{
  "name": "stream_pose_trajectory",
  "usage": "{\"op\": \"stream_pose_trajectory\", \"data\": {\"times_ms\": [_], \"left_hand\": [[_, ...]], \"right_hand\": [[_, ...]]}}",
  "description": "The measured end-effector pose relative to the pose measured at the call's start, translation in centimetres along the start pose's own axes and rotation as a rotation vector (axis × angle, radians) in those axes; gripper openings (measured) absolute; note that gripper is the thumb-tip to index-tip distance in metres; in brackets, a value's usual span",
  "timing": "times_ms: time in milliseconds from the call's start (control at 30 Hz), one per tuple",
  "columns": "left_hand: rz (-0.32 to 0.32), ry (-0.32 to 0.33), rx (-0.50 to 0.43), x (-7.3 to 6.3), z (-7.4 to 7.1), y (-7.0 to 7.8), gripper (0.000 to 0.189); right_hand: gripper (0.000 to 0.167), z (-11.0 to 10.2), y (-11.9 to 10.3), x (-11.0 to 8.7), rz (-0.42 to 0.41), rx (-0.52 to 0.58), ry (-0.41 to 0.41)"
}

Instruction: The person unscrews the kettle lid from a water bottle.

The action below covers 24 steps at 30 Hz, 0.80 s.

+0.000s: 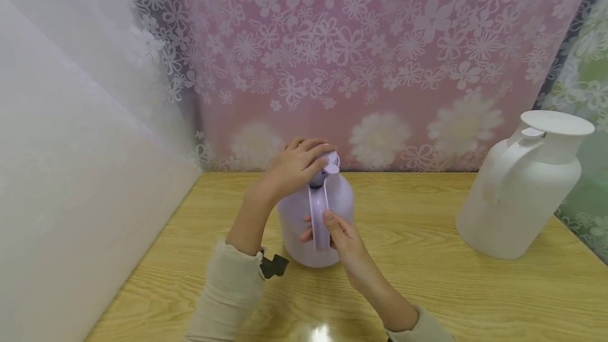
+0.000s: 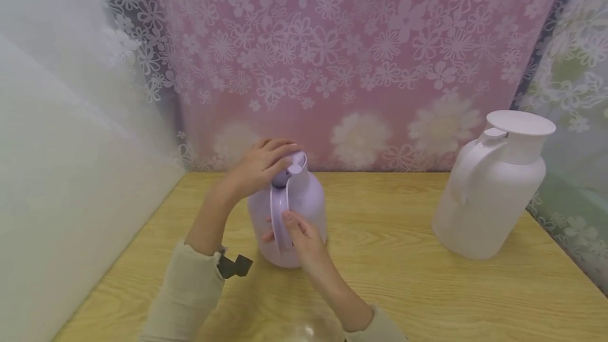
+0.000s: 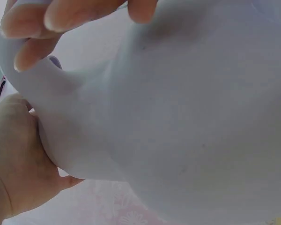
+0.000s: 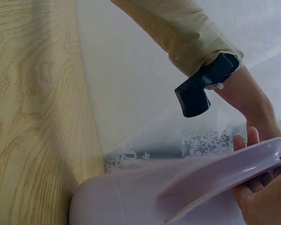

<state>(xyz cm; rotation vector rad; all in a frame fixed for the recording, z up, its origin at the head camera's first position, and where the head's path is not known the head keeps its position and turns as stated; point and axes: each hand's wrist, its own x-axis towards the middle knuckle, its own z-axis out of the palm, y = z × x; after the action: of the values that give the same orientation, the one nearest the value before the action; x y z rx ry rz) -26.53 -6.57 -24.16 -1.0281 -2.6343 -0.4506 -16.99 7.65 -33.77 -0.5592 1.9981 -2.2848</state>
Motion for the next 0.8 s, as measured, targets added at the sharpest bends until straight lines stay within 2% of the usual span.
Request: {"op": "stream_pose_trajectory", "data": {"times_ms": [267,567,667,800], "left_hand": [[-0.147,0.056,0.171,0.9,0.4,1.1,0.054],[-0.353,0.002,0.385,2.2,0.5,3.4,0.062],[-0.384,-0.016,0.410,2.3,0.5,3.8,0.067],[-0.376,-0.036,0.358,2.1,0.2,3.5,0.074]], "right_hand": [[0.049,0.0,0.0,0.0,0.001,0.012,-0.004],[0.050,-0.1,-0.1,0.0,0.023,0.015,-0.013],[0.049,-0.1,-0.1,0.0,0.019,0.013,-0.012],[0.048,-0.1,0.0,0.0,0.024,0.008,-0.009]]}}
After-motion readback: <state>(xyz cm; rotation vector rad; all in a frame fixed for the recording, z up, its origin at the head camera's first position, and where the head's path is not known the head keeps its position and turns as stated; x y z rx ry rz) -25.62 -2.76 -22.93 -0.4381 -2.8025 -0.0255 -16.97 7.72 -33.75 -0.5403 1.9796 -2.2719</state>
